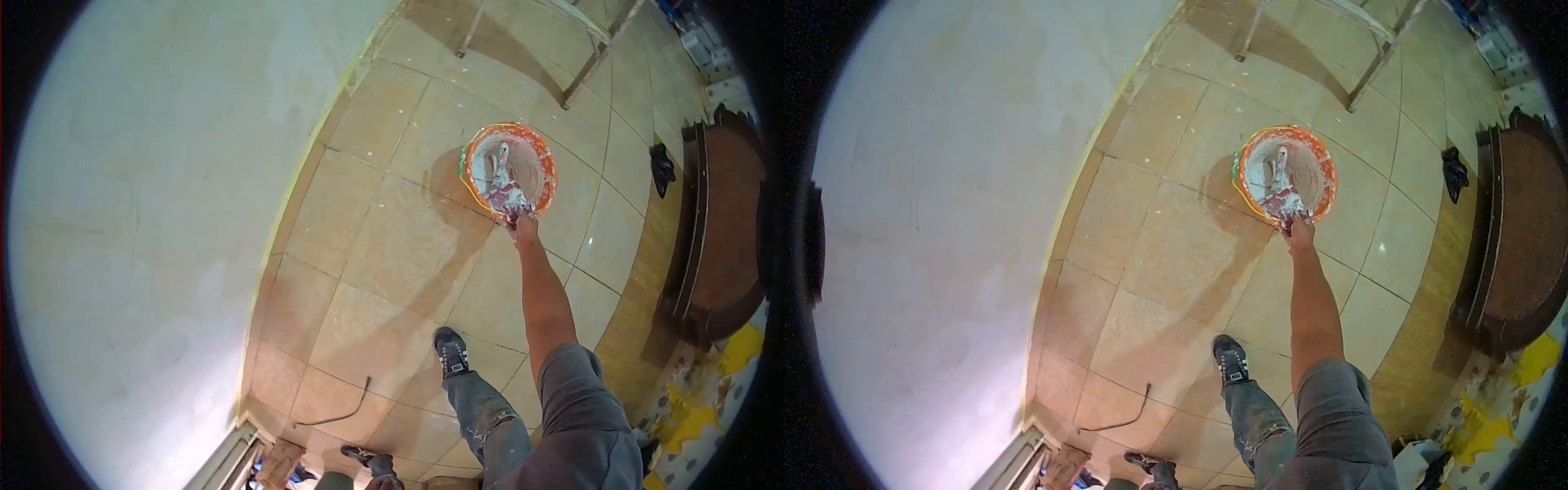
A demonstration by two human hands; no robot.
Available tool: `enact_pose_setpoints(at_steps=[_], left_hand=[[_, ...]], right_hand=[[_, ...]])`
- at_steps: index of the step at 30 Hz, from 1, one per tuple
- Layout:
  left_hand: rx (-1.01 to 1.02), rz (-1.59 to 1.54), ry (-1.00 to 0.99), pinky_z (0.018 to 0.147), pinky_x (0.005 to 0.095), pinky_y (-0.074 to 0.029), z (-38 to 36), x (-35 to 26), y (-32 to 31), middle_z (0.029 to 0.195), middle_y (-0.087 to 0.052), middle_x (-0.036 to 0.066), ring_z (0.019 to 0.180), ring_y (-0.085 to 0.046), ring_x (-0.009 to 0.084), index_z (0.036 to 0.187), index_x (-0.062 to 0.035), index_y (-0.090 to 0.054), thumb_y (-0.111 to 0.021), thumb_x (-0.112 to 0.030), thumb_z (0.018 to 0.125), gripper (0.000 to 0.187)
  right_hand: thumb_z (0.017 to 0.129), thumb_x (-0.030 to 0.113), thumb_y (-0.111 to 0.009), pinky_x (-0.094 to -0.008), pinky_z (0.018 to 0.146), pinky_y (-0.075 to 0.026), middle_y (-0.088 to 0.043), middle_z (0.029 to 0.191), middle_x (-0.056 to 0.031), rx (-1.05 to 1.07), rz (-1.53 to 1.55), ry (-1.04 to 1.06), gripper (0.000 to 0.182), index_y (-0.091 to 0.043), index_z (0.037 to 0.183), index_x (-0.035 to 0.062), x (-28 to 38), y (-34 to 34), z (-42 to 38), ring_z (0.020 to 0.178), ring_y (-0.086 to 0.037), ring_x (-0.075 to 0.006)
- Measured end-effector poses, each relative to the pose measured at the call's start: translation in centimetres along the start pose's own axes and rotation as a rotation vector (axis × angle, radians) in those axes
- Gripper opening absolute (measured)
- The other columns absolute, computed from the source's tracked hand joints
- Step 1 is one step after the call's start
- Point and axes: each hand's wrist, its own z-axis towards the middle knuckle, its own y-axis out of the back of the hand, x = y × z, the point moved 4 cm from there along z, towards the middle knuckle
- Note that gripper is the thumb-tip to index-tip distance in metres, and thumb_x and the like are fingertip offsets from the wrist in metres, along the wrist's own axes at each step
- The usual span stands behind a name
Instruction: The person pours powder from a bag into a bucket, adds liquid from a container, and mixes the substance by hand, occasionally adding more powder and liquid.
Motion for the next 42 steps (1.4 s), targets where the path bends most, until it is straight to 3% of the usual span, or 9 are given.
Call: enact_pose_setpoints(at_steps=[7, 10, 12, 18, 29, 31, 36, 38, 42], left_hand=[[-0.074, -0.287, -0.124, 0.085, 0.0366, -0.044, -18.5, -15.3, -9.3, 0.105, -0.060, 0.010, 0.097, -0.055, 0.0238, 0.114, -0.0056, -0.060, -0.056, -0.038, 0.090, 0.040], [-0.120, -0.388, -0.192, 0.087, 0.0378, -0.044, -19.6, -12.9, -16.3, 0.107, -0.060, 0.012, 0.098, -0.055, 0.0216, 0.115, -0.0066, -0.059, -0.060, -0.042, 0.087, 0.045], [-0.113, -0.258, -0.367, 0.080, 0.0276, -0.047, -23.9, -16.1, -17.7, 0.099, -0.064, 0.008, 0.088, -0.059, 0.0150, 0.113, -0.0034, -0.059, -0.062, -0.028, 0.088, 0.035], [-0.193, -0.506, -0.310, 0.084, 0.0323, -0.049, -38.1, -20.4, -21.8, 0.102, -0.065, 0.014, 0.095, -0.063, 0.0234, 0.112, -0.0043, -0.060, -0.063, -0.034, 0.085, 0.040], [-0.525, -0.747, -0.505, 0.081, 0.0369, -0.047, -66.1, -20.2, -25.8, 0.099, -0.063, 0.016, 0.095, -0.061, 0.0308, 0.108, -0.0034, -0.060, -0.065, -0.025, 0.082, 0.034], [-0.684, -0.637, -0.623, 0.078, 0.0374, -0.048, -69.3, -13.0, -24.4, 0.096, -0.062, 0.016, 0.091, -0.061, 0.0321, 0.107, -0.0029, -0.060, -0.066, -0.024, 0.081, 0.034], [-0.764, -0.680, -0.682, 0.074, 0.0383, -0.049, -68.2, -4.6, -21.9, 0.093, -0.062, 0.016, 0.085, -0.062, 0.0315, 0.106, -0.0038, -0.060, -0.067, -0.025, 0.079, 0.035], [-0.679, -0.717, -0.447, 0.074, 0.0373, -0.049, -58.6, -14.6, -12.8, 0.094, -0.063, 0.015, 0.085, -0.062, 0.0292, 0.107, -0.0043, -0.060, -0.068, -0.028, 0.078, 0.038], [-0.675, -0.708, -0.421, 0.074, 0.0369, -0.050, -51.2, -12.5, -8.8, 0.094, -0.063, 0.015, 0.084, -0.063, 0.0273, 0.106, -0.0032, -0.060, -0.074, -0.037, 0.073, 0.049]], right_hand=[[0.089, 0.006, -0.052, -0.0362, 0.073, -0.051, -0.055, 0.097, -0.0021, 0.238, -0.027, 0.013, 0.031, -0.047, 0.119, 0.0115, 2.6, 2.2, -6.0, 0.084, -0.055, -0.0153], [0.089, 0.005, -0.050, -0.0339, 0.067, -0.050, -0.057, 0.105, -0.0046, 0.478, -0.298, 0.235, 0.038, -0.044, 0.125, 0.0138, 3.4, 6.0, -7.8, 0.093, -0.057, -0.0195], [0.089, 0.005, -0.051, -0.0310, 0.063, -0.050, -0.058, 0.104, -0.0053, 0.331, -0.320, -0.132, 0.035, -0.046, 0.123, 0.0121, 6.4, 5.3, -14.4, 0.086, -0.060, -0.0179], [0.090, 0.005, -0.050, -0.0272, 0.054, -0.048, -0.059, 0.102, -0.0037, 0.507, -0.867, -0.186, 0.030, -0.049, 0.120, 0.0102, 13.8, 1.2, -26.2, 0.079, -0.060, -0.0122], [0.087, 0.004, -0.049, -0.0246, 0.046, -0.044, -0.057, 0.089, -0.0042, 0.950, -1.131, 0.141, 0.026, -0.049, 0.112, 0.0075, 29.6, -7.1, -43.3, 0.063, -0.054, -0.0123], [0.087, 0.006, -0.050, -0.0272, 0.051, -0.047, -0.057, 0.093, -0.0045, 0.989, -1.183, 0.117, 0.027, -0.048, 0.114, 0.0091, 30.2, -6.9, -56.0, 0.068, -0.055, -0.0137], [0.090, 0.015, -0.051, -0.0409, 0.066, -0.052, -0.057, 0.108, -0.0008, 1.065, -1.229, -0.076, 0.033, -0.045, 0.122, 0.0164, 34.0, -5.5, -70.8, 0.087, -0.059, -0.0171], [0.091, 0.018, -0.051, -0.0422, 0.071, -0.050, -0.057, 0.111, -0.0004, 1.058, -1.197, -0.246, 0.033, -0.045, 0.123, 0.0186, 27.8, -15.2, -59.2, 0.089, -0.057, -0.0171], [0.092, 0.021, -0.050, -0.0393, 0.075, -0.045, -0.058, 0.109, 0.0013, 0.768, -1.014, -0.128, 0.035, -0.044, 0.126, 0.0235, 32.3, -10.5, -54.4, 0.088, -0.055, -0.0150]])
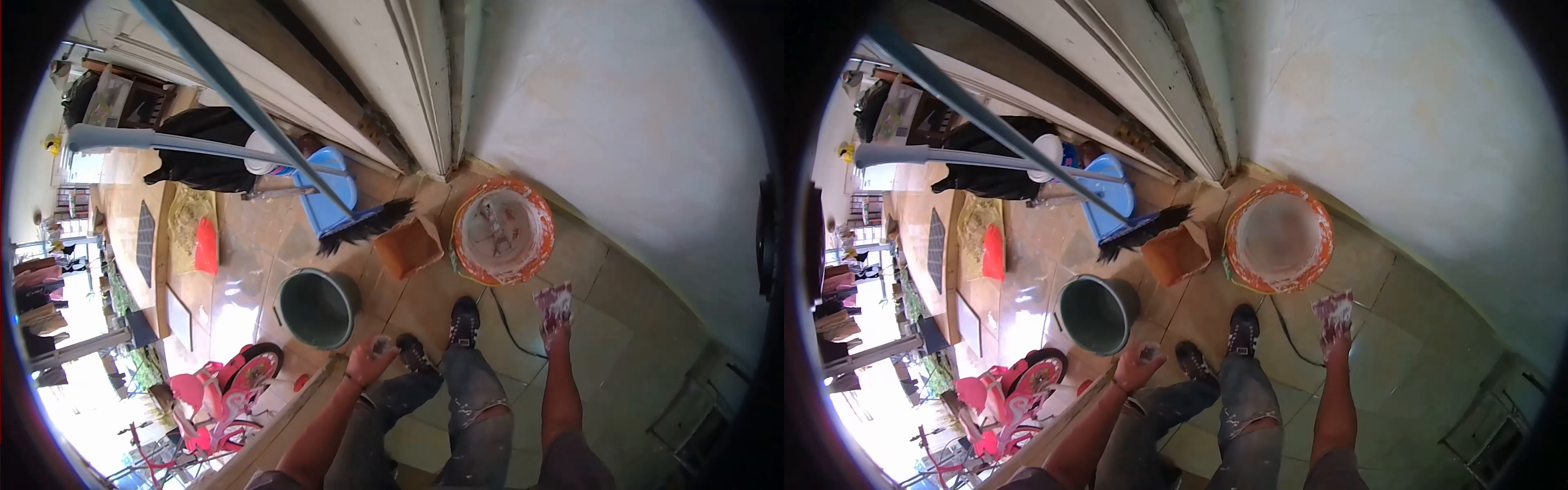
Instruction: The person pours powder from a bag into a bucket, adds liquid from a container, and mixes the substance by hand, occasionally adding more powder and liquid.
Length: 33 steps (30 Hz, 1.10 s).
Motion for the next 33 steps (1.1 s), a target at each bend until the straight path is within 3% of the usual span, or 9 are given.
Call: enact_pose_setpoints(at_steps=[6, 10, 12, 14, 17, 22, 25, 29, 33], left_hand=[[-0.265, 0.245, -0.190, 0.073, 0.0418, -0.050, 12.8, -3.6, -0.7, 0.092, -0.065, 0.015, 0.084, -0.063, 0.0328, 0.106, -0.0040, -0.060, -0.075, -0.054, 0.064, 0.067], [-0.282, 0.219, -0.264, 0.072, 0.0431, -0.050, 16.9, -5.9, 0.3, 0.092, -0.066, 0.014, 0.086, -0.063, 0.0329, 0.101, -0.0086, -0.064, -0.070, -0.051, 0.070, 0.053], [-0.218, 0.250, -0.292, 0.071, 0.0432, -0.050, 17.0, -6.2, 0.6, 0.091, -0.067, 0.014, 0.085, -0.064, 0.0327, 0.098, -0.0101, -0.066, -0.069, -0.049, 0.073, 0.047], [-0.175, 0.270, -0.303, 0.069, 0.0426, -0.050, 17.1, -7.0, 1.3, 0.090, -0.066, 0.015, 0.083, -0.064, 0.0334, 0.093, -0.0106, -0.068, -0.067, -0.048, 0.076, 0.041], [-0.247, 0.214, -0.417, 0.068, 0.0431, -0.050, 16.7, -6.8, 1.7, 0.084, -0.065, 0.016, 0.079, -0.063, 0.0351, 0.089, -0.0093, -0.068, -0.065, -0.047, 0.077, 0.040], [-0.288, 0.324, -0.484, 0.066, 0.0442, -0.048, 15.4, -6.3, 0.9, 0.078, -0.062, 0.014, 0.076, -0.062, 0.0352, 0.080, -0.0083, -0.064, -0.062, -0.043, 0.082, 0.035], [-0.334, 0.318, -0.571, 0.064, 0.0443, -0.047, 14.8, -4.9, 0.6, 0.073, -0.057, 0.012, 0.074, -0.059, 0.0347, 0.076, -0.0078, -0.063, -0.061, -0.036, 0.084, 0.029], [-0.397, 0.123, -0.744, 0.070, 0.0428, -0.047, 15.0, -4.1, 0.8, 0.082, -0.060, 0.015, 0.084, -0.058, 0.0349, 0.089, -0.0061, -0.064, -0.060, -0.015, 0.081, 0.012], [-0.435, -0.017, -0.928, 0.074, 0.0408, -0.047, 14.3, -4.3, 0.9, 0.084, -0.061, 0.014, 0.087, -0.057, 0.0344, 0.092, -0.0045, -0.063, -0.057, -0.003, 0.078, 0.015]], right_hand=[[0.092, 0.023, -0.052, -0.0352, 0.066, -0.043, -0.059, 0.096, 0.0011, -0.067, -0.216, -0.092, 0.026, -0.050, 0.118, 0.0236, -5.3, 6.3, 7.0, 0.083, -0.055, -0.0140], [0.082, 0.024, -0.063, -0.0413, 0.081, -0.050, -0.060, 0.101, -0.0170, -0.171, -0.779, -0.349, 0.042, -0.050, 0.116, 0.0006, -1.7, 1.7, 6.2, 0.089, -0.060, -0.0329], [0.081, 0.017, -0.061, -0.0447, 0.084, -0.047, -0.059, 0.102, -0.0207, -0.636, -1.421, 0.584, 0.039, -0.050, 0.113, -0.0018, 1.7, 1.0, 8.5, 0.090, -0.058, -0.0409], [0.081, 0.015, -0.058, -0.0474, 0.083, -0.047, -0.059, 0.104, -0.0215, -0.632, -1.288, 1.291, 0.037, -0.050, 0.114, -0.0009, 7.1, -6.2, 2.8, 0.091, -0.058, -0.0425], [0.081, 0.016, -0.058, -0.0469, 0.081, -0.047, -0.061, 0.101, -0.0216, -0.066, -1.406, 1.429, 0.038, -0.051, 0.114, -0.0002, 7.9, -17.9, 0.4, 0.092, -0.059, -0.0413], [0.079, 0.030, -0.064, -0.0459, 0.081, -0.048, -0.063, 0.098, -0.0225, 0.179, -1.704, 0.880, 0.038, -0.054, 0.104, 0.0036, 3.3, -30.7, 3.6, 0.094, -0.060, -0.0387], [0.078, 0.032, -0.065, -0.0468, 0.080, -0.048, -0.063, 0.096, -0.0221, 0.162, -1.690, 0.912, 0.040, -0.053, 0.103, 0.0030, 0.7, -31.4, 11.5, 0.092, -0.061, -0.0389], [0.077, 0.026, -0.067, -0.0434, 0.076, -0.050, -0.065, 0.091, -0.0177, 0.129, -1.664, 0.928, 0.038, -0.053, 0.102, 0.0012, 5.1, -30.7, 2.2, 0.087, -0.064, -0.0324], [0.077, -0.001, -0.063, -0.0294, 0.069, -0.052, -0.062, 0.086, -0.0049, 0.317, -0.475, 0.883, 0.035, -0.053, 0.110, 0.0047, 8.6, -18.9, 2.4, 0.081, -0.062, -0.0165]])
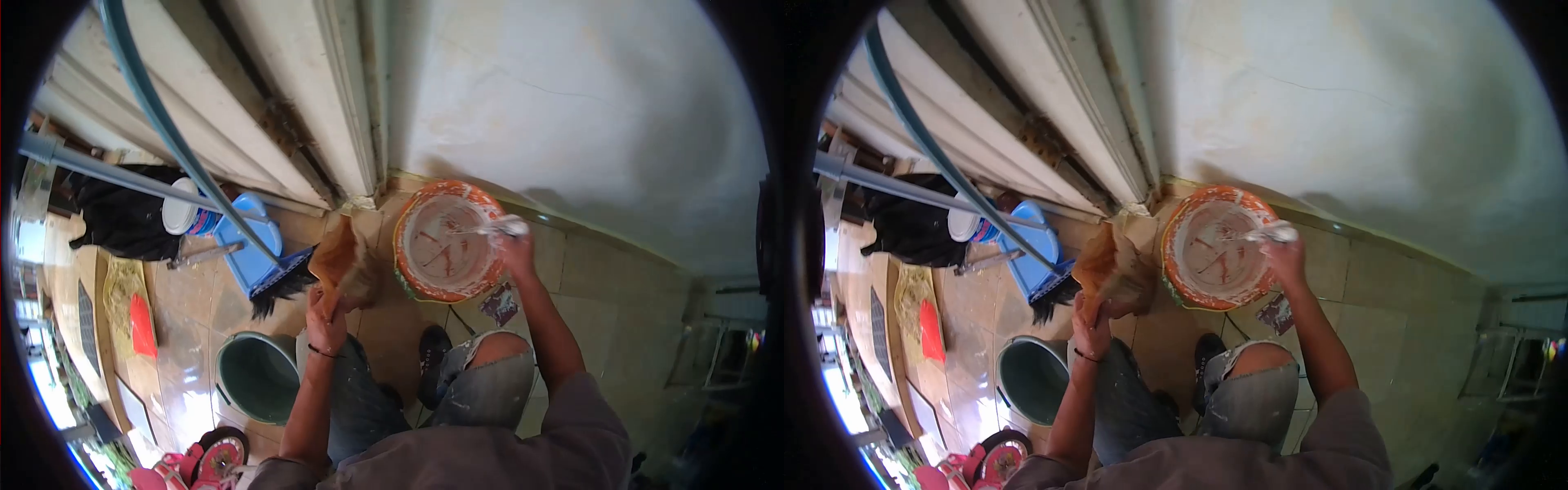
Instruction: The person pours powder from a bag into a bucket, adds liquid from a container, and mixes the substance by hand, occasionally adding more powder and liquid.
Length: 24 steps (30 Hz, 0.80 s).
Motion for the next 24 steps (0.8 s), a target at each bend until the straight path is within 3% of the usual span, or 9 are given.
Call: enact_pose_setpoints(at_steps=[5, 12, 14, 15, 17, 18, 20, 23, 24], left_hand=[[-0.290, -0.415, 0.212, 0.078, 0.0330, -0.046, 0.3, 1.7, -1.9, 0.091, -0.060, 0.014, 0.087, -0.059, 0.0243, 0.101, 0.0016, -0.063, -0.045, 0.012, 0.071, 0.036], [-0.388, -0.295, 0.082, 0.084, 0.0300, -0.043, 2.6, -2.9, 1.1, 0.100, -0.061, 0.011, 0.094, -0.057, 0.0192, 0.112, 0.0041, -0.058, -0.042, 0.010, 0.077, 0.039], [-0.357, -0.281, 0.057, 0.085, 0.0306, -0.043, 2.8, -4.3, 2.2, 0.102, -0.061, 0.012, 0.095, -0.057, 0.0196, 0.111, 0.0041, -0.058, -0.043, 0.008, 0.080, 0.035], [-0.348, -0.279, 0.036, 0.086, 0.0313, -0.042, 3.0, -5.0, 3.1, 0.105, -0.061, 0.012, 0.096, -0.057, 0.0201, 0.111, 0.0041, -0.057, -0.045, 0.005, 0.083, 0.031], [-0.383, -0.171, -0.085, 0.084, 0.0335, -0.043, 3.5, -7.4, 5.1, 0.101, -0.062, 0.013, 0.093, -0.058, 0.0231, 0.107, 0.0046, -0.058, -0.047, 0.000, 0.087, 0.024], [-0.403, -0.161, -0.088, 0.084, 0.0335, -0.043, 3.6, -8.8, 6.1, 0.101, -0.062, 0.013, 0.093, -0.058, 0.0231, 0.107, 0.0046, -0.058, -0.047, 0.000, 0.087, 0.024], [-0.355, -0.150, -0.142, 0.081, 0.0360, -0.044, 3.7, -11.4, 7.6, 0.093, -0.064, 0.014, 0.087, -0.059, 0.0256, 0.104, 0.0047, -0.060, -0.047, -0.001, 0.086, 0.022], [-0.127, -0.560, 0.088, 0.072, 0.0322, -0.047, 4.7, -17.0, 8.6, 0.087, -0.065, 0.016, 0.081, -0.062, 0.0259, 0.104, 0.0023, -0.063, -0.051, 0.002, 0.084, 0.023], [-0.133, -0.443, -0.146, 0.069, 0.0294, -0.047, 5.9, -19.3, 9.3, 0.085, -0.065, 0.014, 0.078, -0.063, 0.0230, 0.103, 0.0011, -0.064, -0.051, 0.002, 0.084, 0.023]], right_hand=[[0.078, -0.006, -0.060, -0.0315, 0.076, -0.054, -0.059, 0.099, -0.0085, -0.643, 0.793, -0.083, 0.035, -0.051, 0.111, 0.0032, -1.7, 11.1, -11.4, 0.085, -0.062, -0.0198], [0.078, -0.008, -0.059, -0.0308, 0.067, -0.054, -0.060, 0.094, -0.0115, -0.749, 0.868, -0.210, 0.034, -0.049, 0.109, -0.0006, -25.1, 13.2, -19.2, 0.082, -0.063, -0.0210], [0.075, -0.002, -0.065, -0.0334, 0.065, -0.054, -0.060, 0.093, -0.0122, -0.712, 0.467, -0.065, 0.040, -0.048, 0.111, -0.0032, -29.1, 13.2, -19.9, 0.080, -0.063, -0.0227], [0.075, -0.002, -0.065, -0.0334, 0.065, -0.054, -0.060, 0.093, -0.0122, -0.709, 0.483, -0.065, 0.040, -0.048, 0.111, -0.0032, -27.7, 13.4, -20.1, 0.080, -0.063, -0.0227], [0.070, 0.010, -0.074, -0.0374, 0.076, -0.052, -0.058, 0.102, -0.0149, -0.557, -0.270, -0.495, 0.059, -0.045, 0.120, -0.0015, -24.1, 14.4, -20.8, 0.090, -0.061, -0.0260], [0.070, 0.010, -0.074, -0.0374, 0.076, -0.052, -0.058, 0.102, -0.0149, -0.541, -0.264, -0.480, 0.059, -0.045, 0.120, -0.0015, -22.4, 14.1, -20.7, 0.090, -0.061, -0.0260], [0.062, 0.020, -0.081, -0.0402, 0.088, -0.047, -0.053, 0.119, -0.0187, -0.722, -0.986, -0.270, 0.081, -0.039, 0.129, 0.0006, -15.6, 14.3, -20.5, 0.104, -0.056, -0.0292], [0.058, 0.020, -0.084, -0.0399, 0.100, -0.038, -0.044, 0.133, -0.0200, -0.075, -0.513, -0.134, 0.097, -0.031, 0.137, 0.0016, 1.6, 8.3, -15.5, 0.122, -0.045, -0.0301], [0.057, 0.019, -0.085, -0.0392, 0.103, -0.036, -0.044, 0.134, -0.0194, 0.128, -0.456, -0.044, 0.100, -0.030, 0.139, 0.0017, 6.5, 5.5, -14.2, 0.125, -0.043, -0.0299]])
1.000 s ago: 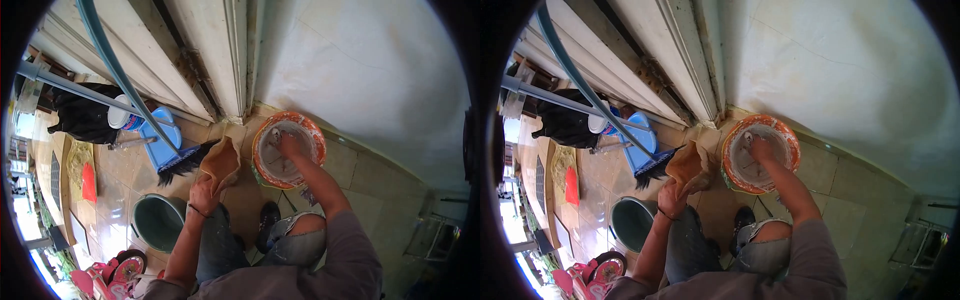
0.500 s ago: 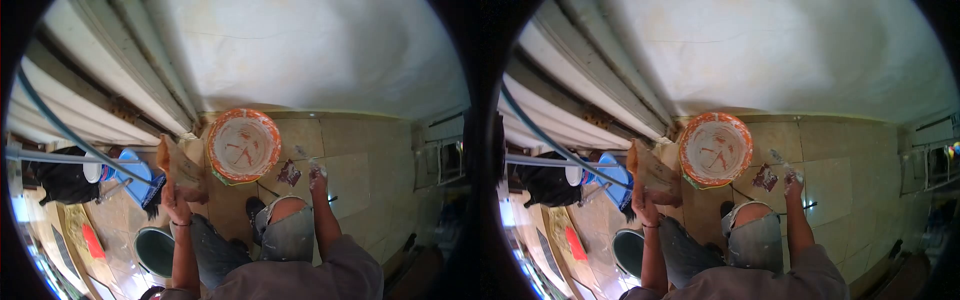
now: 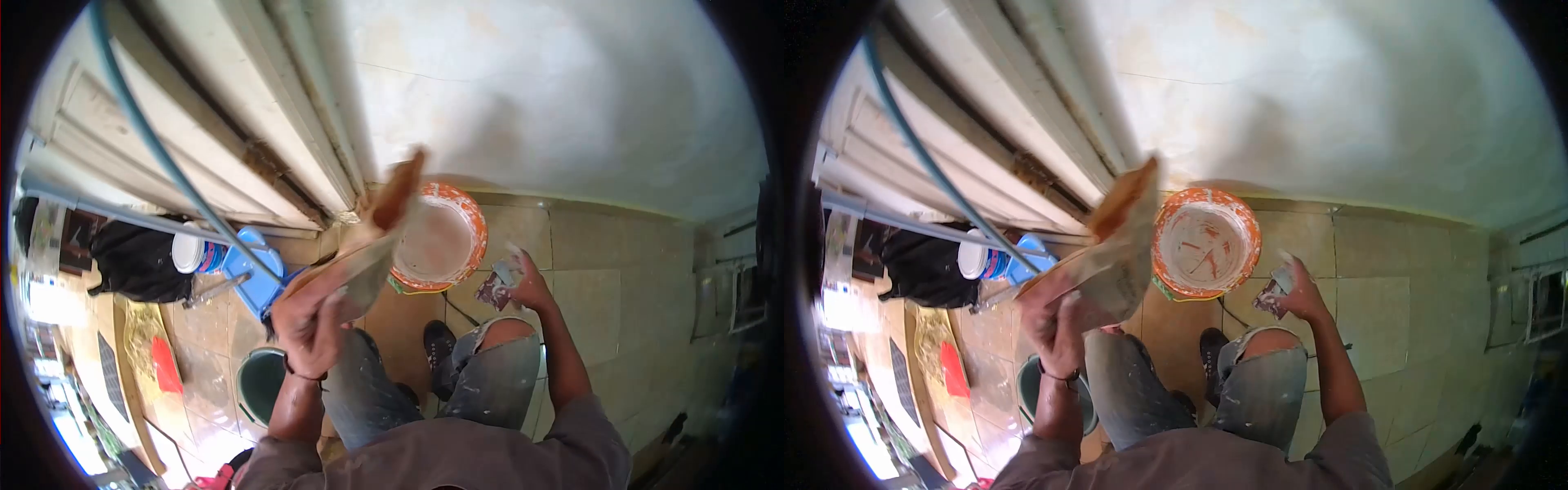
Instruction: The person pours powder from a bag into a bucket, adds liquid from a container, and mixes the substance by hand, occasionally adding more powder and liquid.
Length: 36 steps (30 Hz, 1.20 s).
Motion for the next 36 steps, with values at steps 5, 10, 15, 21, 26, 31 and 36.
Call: enact_pose_setpoints(at_steps=[5, 10, 15, 21, 26, 31, 36], left_hand=[[0.188, -0.216, -0.126, 0.057, 0.0252, -0.044, 4.1, -2.2, -2.8, 0.067, -0.058, 0.005, 0.062, -0.055, 0.0098, 0.093, -0.0016, -0.065, -0.054, -0.004, 0.089, 0.012], [0.430, -0.432, 0.015, 0.052, 0.0191, -0.039, 7.7, -0.8, -7.3, 0.065, -0.056, -0.007, 0.061, -0.049, 0.0014, 0.083, -0.0015, -0.059, -0.055, -0.014, 0.093, 0.017], [0.412, -1.018, 0.135, 0.070, 0.0233, -0.047, 11.2, 2.6, -14.0, 0.087, -0.064, 0.001, 0.079, -0.056, 0.0061, 0.102, -0.0008, -0.061, -0.057, -0.027, 0.093, 0.028], [0.451, -1.336, 0.813, 0.088, 0.0332, -0.045, -8.0, 19.1, -25.3, 0.110, -0.055, 0.004, 0.104, -0.052, 0.0153, 0.121, -0.0069, -0.048, -0.055, -0.031, 0.092, 0.039], [0.283, -1.495, 1.150, 0.096, 0.0446, -0.041, -14.3, 18.4, -30.1, 0.125, -0.051, 0.004, 0.115, -0.049, 0.0228, 0.130, -0.0144, -0.042, -0.059, -0.039, 0.089, 0.050], [0.213, -1.678, 1.277, 0.102, 0.0506, -0.034, -14.9, 16.1, -31.4, 0.137, -0.044, 0.008, 0.125, -0.042, 0.0281, 0.136, -0.0135, -0.037, -0.054, -0.052, 0.088, 0.064], [0.141, -1.752, 1.419, 0.105, 0.0477, -0.033, -14.2, 14.6, -30.9, 0.137, -0.045, 0.010, 0.125, -0.043, 0.0289, 0.137, -0.0135, -0.037, -0.045, -0.061, 0.087, 0.070]], right_hand=[[0.065, 0.011, -0.079, -0.0379, 0.107, -0.031, -0.039, 0.139, -0.0161, 0.336, 0.334, 0.400, 0.089, -0.031, 0.139, 0.0037, 3.3, -2.3, 6.7, 0.128, -0.039, -0.0266], [0.076, 0.000, -0.065, -0.0321, 0.091, -0.043, -0.049, 0.125, -0.0109, -0.078, -0.068, 0.881, 0.044, -0.050, 0.117, 0.0003, 3.8, 0.8, 2.3, 0.113, -0.049, -0.0186], [0.086, 0.001, -0.058, -0.0243, 0.053, -0.033, -0.048, 0.067, 0.0034, -0.388, 0.641, 0.229, 0.027, -0.042, 0.066, 0.0081, 4.8, 3.8, -1.7, 0.059, -0.040, -0.0059], [0.088, 0.017, -0.062, -0.0296, 0.048, -0.032, -0.046, 0.054, -0.0031, -0.205, -0.068, 0.164, 0.035, -0.044, 0.061, 0.0047, 8.5, 6.4, -0.5, 0.052, -0.040, -0.0095], [0.086, 0.028, -0.063, -0.0360, 0.050, -0.037, -0.048, 0.052, -0.0141, -0.041, -0.418, -0.072, 0.039, -0.049, 0.064, -0.0013, 8.3, 5.0, 2.2, 0.049, -0.046, -0.0182], [0.082, 0.032, -0.064, -0.0422, 0.059, -0.043, -0.054, 0.063, -0.0254, 0.143, -0.622, -0.231, 0.038, -0.059, 0.078, -0.0054, 6.7, 4.0, 6.0, 0.058, -0.055, -0.0369], [0.080, 0.034, -0.064, -0.0444, 0.071, -0.046, -0.059, 0.081, -0.0294, 0.257, -0.771, -0.255, 0.039, -0.063, 0.090, -0.0041, 8.6, 2.2, 8.2, 0.080, -0.061, -0.0422]])
